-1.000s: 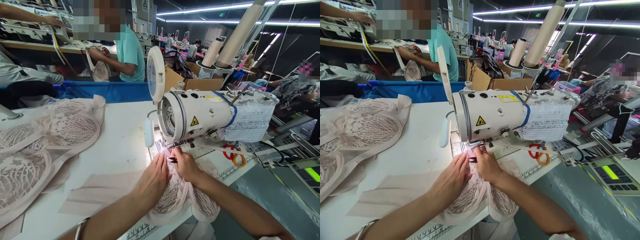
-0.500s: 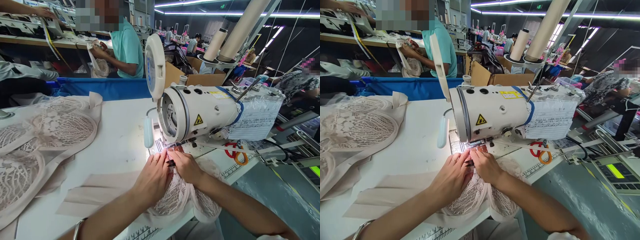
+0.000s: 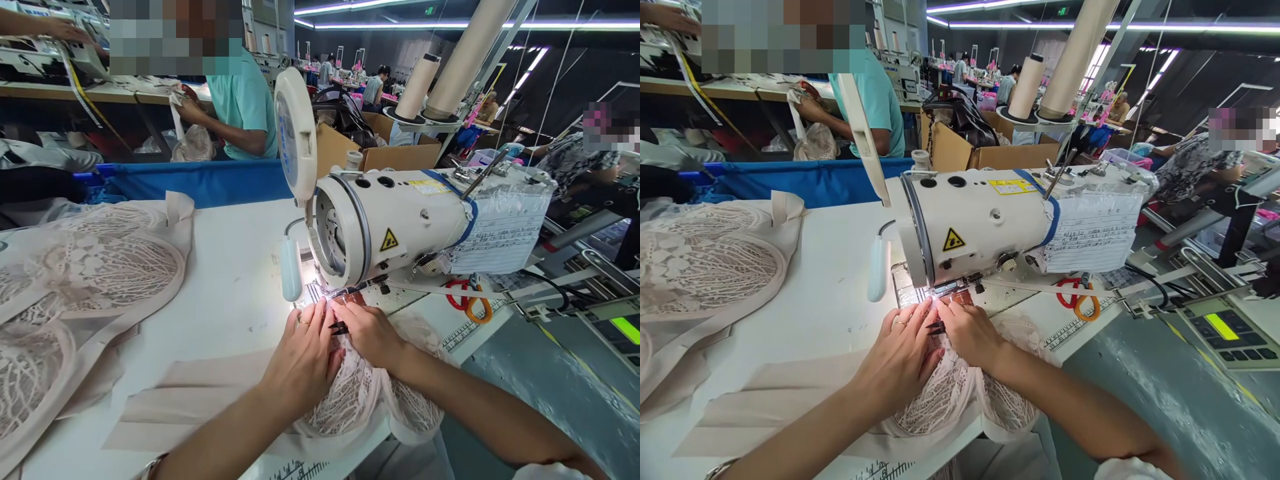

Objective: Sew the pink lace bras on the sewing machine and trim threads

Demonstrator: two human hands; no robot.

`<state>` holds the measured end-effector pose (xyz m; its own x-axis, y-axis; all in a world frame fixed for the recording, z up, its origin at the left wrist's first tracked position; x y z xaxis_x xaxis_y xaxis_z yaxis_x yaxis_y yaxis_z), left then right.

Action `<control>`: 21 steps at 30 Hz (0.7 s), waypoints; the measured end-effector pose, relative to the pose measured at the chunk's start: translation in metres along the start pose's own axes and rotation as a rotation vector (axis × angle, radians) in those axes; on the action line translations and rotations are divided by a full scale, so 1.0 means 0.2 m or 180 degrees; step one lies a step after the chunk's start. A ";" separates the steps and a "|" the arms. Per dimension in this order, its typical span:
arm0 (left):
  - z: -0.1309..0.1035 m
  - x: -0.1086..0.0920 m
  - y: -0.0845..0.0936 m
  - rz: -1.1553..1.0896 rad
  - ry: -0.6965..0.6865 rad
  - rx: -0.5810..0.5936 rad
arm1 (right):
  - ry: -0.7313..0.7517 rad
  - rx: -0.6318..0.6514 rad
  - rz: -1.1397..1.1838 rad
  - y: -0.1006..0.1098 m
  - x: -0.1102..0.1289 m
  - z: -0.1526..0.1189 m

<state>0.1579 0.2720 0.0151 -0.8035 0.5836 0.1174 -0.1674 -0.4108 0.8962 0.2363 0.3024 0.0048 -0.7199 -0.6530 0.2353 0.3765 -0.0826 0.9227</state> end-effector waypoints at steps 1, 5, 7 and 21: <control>0.00 0.00 0.00 0.0018 -0.0013 0.0011 | -0.0043 0.0029 0.0002 0.00 0.00 0.00; 0.01 0.00 0.00 0.0079 -0.0051 0.0043 | -0.0182 0.0101 -0.0029 0.00 -0.01 0.01; 0.01 0.00 0.00 0.0101 -0.0050 0.0033 | -0.0187 0.0139 -0.0017 0.00 -0.01 0.02; -0.02 -0.13 0.03 0.0592 -0.0799 -0.0113 | -0.0743 0.0327 0.0432 0.02 -0.11 0.01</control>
<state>0.1761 0.2509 0.0153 -0.6568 0.6491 0.3838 -0.0542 -0.5483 0.8345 0.2525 0.3180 0.0042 -0.7861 -0.4610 0.4117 0.4261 0.0783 0.9013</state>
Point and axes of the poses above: each hand's wrist, its own z-axis towards the middle knuckle, its own y-axis out of the back of the hand, x = y × z, the point moved 9 cm from there along z, towards the middle knuckle, and after that the axes turned 11 degrees about z, right-handed, at the moved point
